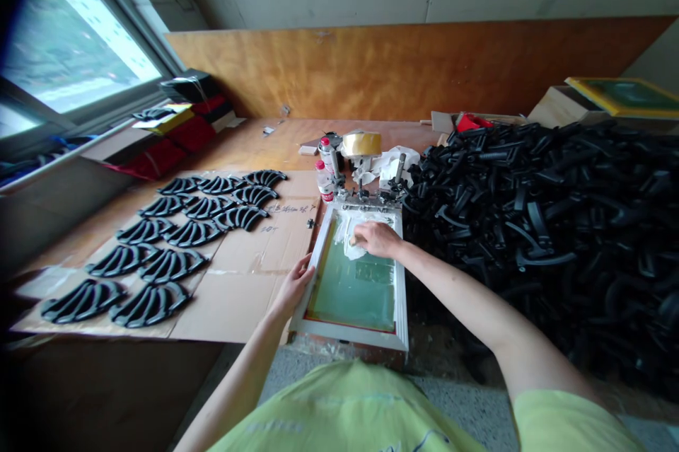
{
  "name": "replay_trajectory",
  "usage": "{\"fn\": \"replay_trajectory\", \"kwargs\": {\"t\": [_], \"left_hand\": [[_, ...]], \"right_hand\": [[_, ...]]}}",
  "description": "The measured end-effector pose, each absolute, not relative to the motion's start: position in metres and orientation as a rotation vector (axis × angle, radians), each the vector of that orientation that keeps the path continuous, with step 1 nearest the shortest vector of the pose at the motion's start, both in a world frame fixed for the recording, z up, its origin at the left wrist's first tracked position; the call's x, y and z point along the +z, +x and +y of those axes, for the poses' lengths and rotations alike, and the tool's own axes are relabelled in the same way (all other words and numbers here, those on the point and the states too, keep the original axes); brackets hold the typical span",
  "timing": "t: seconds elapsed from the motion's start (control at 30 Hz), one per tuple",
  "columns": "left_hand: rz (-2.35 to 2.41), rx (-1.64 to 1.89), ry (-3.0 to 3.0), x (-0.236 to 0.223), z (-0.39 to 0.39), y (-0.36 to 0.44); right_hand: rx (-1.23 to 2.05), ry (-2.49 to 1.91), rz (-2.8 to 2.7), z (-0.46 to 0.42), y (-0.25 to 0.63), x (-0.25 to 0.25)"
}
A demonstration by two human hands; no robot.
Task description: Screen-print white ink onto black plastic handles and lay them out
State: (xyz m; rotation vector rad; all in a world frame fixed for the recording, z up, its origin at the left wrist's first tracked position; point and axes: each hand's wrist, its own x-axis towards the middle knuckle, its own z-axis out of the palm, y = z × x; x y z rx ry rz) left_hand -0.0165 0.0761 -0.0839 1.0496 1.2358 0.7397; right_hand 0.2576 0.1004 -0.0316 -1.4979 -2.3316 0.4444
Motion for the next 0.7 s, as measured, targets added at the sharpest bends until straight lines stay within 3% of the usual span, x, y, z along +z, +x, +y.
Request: {"fn": "replay_trajectory", "kwargs": {"t": [0.17, 0.3, 0.4, 0.47, 0.6, 0.7], "left_hand": [[1.190, 0.717, 1.054, -0.040, 0.081, -0.025], [1.120, 0.843, 1.080, 0.007, 0.099, -0.018], [0.955, 1.086, 1.109, 0.038, 0.123, 0.003], [0.887, 1.132, 1.094, 0.051, 0.137, 0.018], [0.963, 1.238, 0.972, 0.037, 0.135, 0.037], [1.023, 0.963, 0.895, -0.006, 0.097, 0.041]], "right_hand": [[0.226, -1.898, -1.984, 0.157, 0.274, 0.002], [0.026, -2.113, -1.632, 0.148, 0.331, -0.001], [0.182, -2.296, -1.456, 0.112, 0.357, -0.030], [0.365, -2.208, -1.632, 0.089, 0.349, -0.054], [0.454, -1.881, -2.096, 0.069, 0.298, -0.081], [0.436, -1.982, -2.101, 0.069, 0.269, -0.082]]}}
